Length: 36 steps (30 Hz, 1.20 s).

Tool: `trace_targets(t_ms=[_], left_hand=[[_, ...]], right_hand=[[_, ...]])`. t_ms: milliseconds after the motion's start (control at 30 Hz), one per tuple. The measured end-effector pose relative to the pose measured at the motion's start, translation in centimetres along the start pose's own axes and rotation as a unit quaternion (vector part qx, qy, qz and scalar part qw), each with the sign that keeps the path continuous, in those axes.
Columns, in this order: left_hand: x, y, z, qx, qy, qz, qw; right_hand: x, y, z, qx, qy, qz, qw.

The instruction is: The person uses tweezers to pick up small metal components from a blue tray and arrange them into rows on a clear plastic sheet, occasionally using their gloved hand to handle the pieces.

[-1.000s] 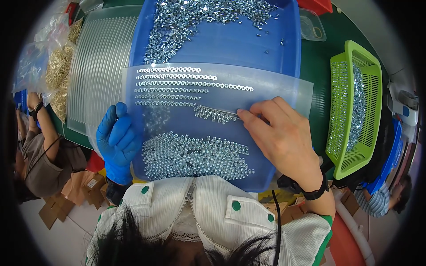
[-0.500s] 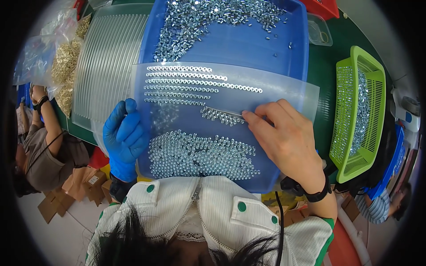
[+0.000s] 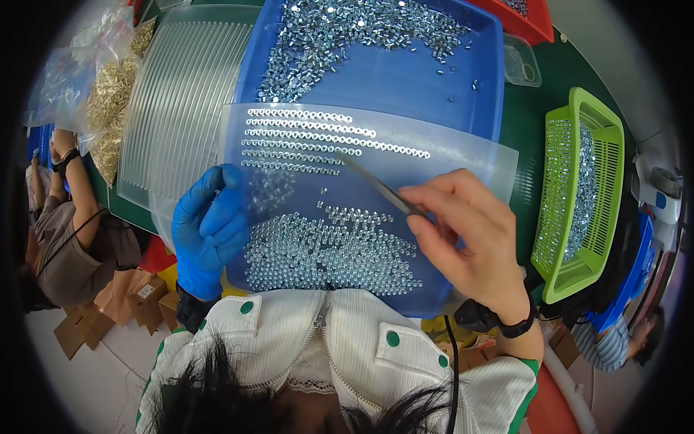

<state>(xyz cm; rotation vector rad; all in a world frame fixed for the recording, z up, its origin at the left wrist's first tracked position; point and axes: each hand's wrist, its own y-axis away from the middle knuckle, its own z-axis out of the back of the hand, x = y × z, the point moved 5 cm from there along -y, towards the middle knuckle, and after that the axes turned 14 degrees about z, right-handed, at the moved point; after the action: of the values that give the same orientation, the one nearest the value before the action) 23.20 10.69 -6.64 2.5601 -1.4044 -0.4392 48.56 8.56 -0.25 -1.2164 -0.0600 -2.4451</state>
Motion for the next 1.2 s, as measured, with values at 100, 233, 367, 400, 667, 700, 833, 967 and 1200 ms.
trace_targets(t_ms=[100,233,367,400,667,700,833,967,1200], left_hand=[[0.5,-0.6,-1.2,-0.099,-0.070,0.017,0.993],[1.1,-0.9,-1.9,-0.182,-0.155,0.060,0.969],[1.7,-1.4,-1.9,-0.149,-0.158,0.084,0.973],[1.8,-1.5,-2.0,-0.123,-0.147,0.087,0.978],[1.8,-1.3,-2.2,-0.195,-0.189,0.090,0.958],[1.8,-1.3,-2.1,-0.195,-0.189,0.089,0.958],[2.0,-1.4,-2.1,-0.163,-0.144,0.102,0.971],[2.5,-1.6,-2.7,-0.136,-0.123,0.134,0.974],[3.6,-1.5,-3.0,-0.209,-0.190,0.202,0.938]], right_hand=[[0.0,-0.5,0.0,-0.113,-0.092,0.032,0.989],[0.6,-1.4,-0.1,-0.122,-0.022,0.124,0.984],[0.8,-1.8,-0.5,-0.082,0.048,0.165,0.982],[0.8,-1.9,-0.6,-0.074,0.054,0.167,0.982],[0.4,-2.1,-0.9,-0.049,0.075,0.165,0.982],[0.5,-2.1,-0.9,-0.049,0.075,0.165,0.982],[0.8,-2.1,-0.8,-0.039,0.080,0.171,0.981],[2.2,-1.8,0.3,-0.094,0.006,0.165,0.982],[4.6,-2.1,-0.1,-0.048,-0.135,0.182,0.973]])
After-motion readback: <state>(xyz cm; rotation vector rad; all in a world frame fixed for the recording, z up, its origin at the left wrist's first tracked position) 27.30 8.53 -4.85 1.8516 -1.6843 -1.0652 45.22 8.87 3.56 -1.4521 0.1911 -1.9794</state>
